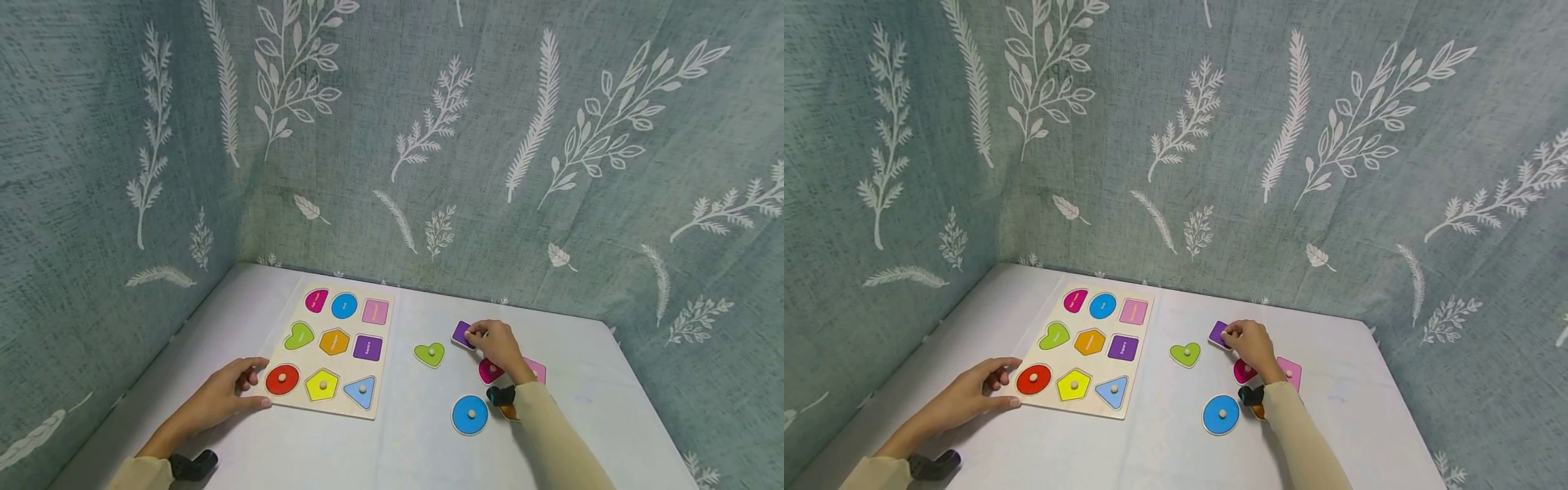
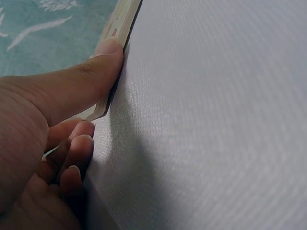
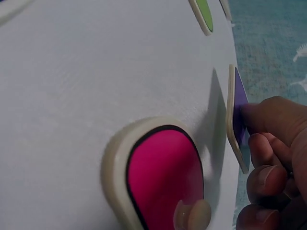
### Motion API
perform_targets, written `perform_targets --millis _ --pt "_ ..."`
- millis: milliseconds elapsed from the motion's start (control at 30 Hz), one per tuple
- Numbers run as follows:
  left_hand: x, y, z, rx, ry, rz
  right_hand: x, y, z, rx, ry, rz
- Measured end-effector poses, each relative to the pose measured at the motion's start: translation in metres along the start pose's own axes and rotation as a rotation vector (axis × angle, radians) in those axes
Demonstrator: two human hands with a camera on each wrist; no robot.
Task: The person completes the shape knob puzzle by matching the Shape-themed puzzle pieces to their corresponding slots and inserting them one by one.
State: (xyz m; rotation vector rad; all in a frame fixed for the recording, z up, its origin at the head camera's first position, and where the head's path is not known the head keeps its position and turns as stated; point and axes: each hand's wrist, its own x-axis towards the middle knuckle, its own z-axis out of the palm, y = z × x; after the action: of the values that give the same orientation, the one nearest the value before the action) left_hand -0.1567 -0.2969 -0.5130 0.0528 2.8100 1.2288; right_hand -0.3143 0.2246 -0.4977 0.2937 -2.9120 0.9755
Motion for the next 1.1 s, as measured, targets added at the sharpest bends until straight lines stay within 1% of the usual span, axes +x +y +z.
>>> perform_targets --millis 167,300,533,700,833,1100 --pt "0.000 -0.001 0.000 0.004 0.002 -0.012 -0.004 -0.005 0.000 -0.008 0.008 -0.012" --pt "0.001 -0.002 0.000 0.010 0.007 -0.004 -0.006 -0.008 0.001 -0.002 0.011 -0.031" --pt "0.001 -0.002 0.000 0.014 0.009 0.006 -0.009 -0.014 0.005 0.010 0.028 -0.103" --pt "0.001 -0.001 0.001 0.011 0.003 -0.016 -0.012 -0.018 0.009 0.019 0.050 -0.170" --pt "0.002 -0.001 0.001 0.013 0.002 -0.031 -0.013 -0.022 0.011 0.033 0.059 -0.199" --pt "0.003 -0.002 0.002 0.022 0.010 -0.025 -0.012 -0.029 0.018 0.050 0.057 -0.253"
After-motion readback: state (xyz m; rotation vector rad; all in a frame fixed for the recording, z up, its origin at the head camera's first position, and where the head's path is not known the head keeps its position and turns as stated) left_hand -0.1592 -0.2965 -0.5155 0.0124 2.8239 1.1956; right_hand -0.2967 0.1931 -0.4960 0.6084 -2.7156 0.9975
